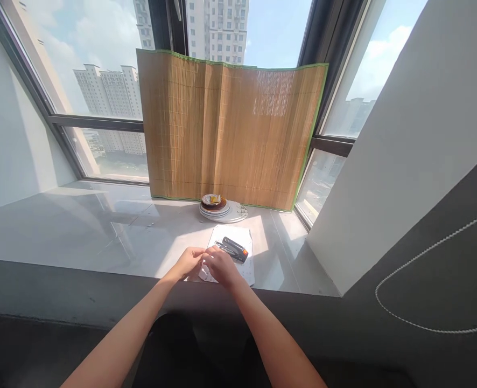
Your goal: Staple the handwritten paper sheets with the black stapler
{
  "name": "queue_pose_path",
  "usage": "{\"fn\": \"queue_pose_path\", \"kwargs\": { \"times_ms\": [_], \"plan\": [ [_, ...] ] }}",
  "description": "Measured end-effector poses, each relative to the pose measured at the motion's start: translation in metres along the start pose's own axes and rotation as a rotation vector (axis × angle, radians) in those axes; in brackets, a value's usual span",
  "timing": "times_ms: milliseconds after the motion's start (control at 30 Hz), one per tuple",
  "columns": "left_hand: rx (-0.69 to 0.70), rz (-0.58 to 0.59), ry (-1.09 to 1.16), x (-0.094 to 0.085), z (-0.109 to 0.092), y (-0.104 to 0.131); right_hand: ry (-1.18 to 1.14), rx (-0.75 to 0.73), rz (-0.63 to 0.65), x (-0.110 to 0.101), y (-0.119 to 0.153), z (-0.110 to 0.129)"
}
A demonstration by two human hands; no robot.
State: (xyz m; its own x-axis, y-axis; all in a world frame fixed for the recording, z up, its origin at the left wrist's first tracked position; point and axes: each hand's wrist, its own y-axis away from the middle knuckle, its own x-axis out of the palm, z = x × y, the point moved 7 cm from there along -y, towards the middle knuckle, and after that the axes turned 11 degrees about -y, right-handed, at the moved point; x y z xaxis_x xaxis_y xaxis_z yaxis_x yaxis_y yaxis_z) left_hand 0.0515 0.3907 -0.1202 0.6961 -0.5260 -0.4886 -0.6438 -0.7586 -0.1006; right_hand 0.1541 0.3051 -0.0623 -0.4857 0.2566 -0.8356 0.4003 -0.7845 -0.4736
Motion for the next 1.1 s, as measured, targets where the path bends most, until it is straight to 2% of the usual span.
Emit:
{"fn": "queue_pose_path", "kwargs": {
  "times_ms": [200,300,367,433,500,533,633,700,767,933,1033,1100],
  "plan": [
    [0.05,0.027,0.06,-0.001,-0.005,-0.001,0.091,0.06,-0.043,0.014,0.002,-0.001],
    [0.03,-0.007,0.127,-0.005,0.0,-0.004,0.094,0.052,-0.156,0.0,0.004,-0.004],
    [-0.025,-0.045,0.163,-0.007,0.006,-0.005,0.062,0.1,-0.3,-0.024,0.012,-0.023],
    [-0.067,-0.047,0.165,-0.007,0.01,-0.005,0.021,0.228,-0.459,-0.052,0.029,-0.063],
    [-0.081,-0.02,0.147,-0.004,0.009,-0.004,0.008,0.451,-0.564,-0.077,0.054,-0.12],
    [-0.081,-0.009,0.139,-0.003,0.008,-0.004,0.004,0.588,-0.574,-0.085,0.069,-0.152],
    [-0.066,-0.014,0.124,-0.002,0.003,-0.003,-0.068,0.922,-0.563,-0.095,0.108,-0.236],
    [-0.066,-0.024,0.102,-0.002,0.002,-0.003,-0.118,1.023,-0.62,-0.097,0.121,-0.273],
    [-0.085,-0.032,0.063,-0.002,0.002,-0.003,-0.177,1.049,-0.674,-0.093,0.121,-0.295],
    [-0.135,-0.045,0.011,-0.004,0.006,-0.004,-0.281,1.014,-0.743,-0.084,0.105,-0.312],
    [-0.142,-0.073,0.027,-0.005,0.01,-0.005,-0.332,0.969,-0.793,-0.091,0.113,-0.308],
    [-0.159,-0.118,0.01,-0.006,0.015,-0.006,-0.33,1.006,-0.721,-0.092,0.126,-0.3]
  ]
}}
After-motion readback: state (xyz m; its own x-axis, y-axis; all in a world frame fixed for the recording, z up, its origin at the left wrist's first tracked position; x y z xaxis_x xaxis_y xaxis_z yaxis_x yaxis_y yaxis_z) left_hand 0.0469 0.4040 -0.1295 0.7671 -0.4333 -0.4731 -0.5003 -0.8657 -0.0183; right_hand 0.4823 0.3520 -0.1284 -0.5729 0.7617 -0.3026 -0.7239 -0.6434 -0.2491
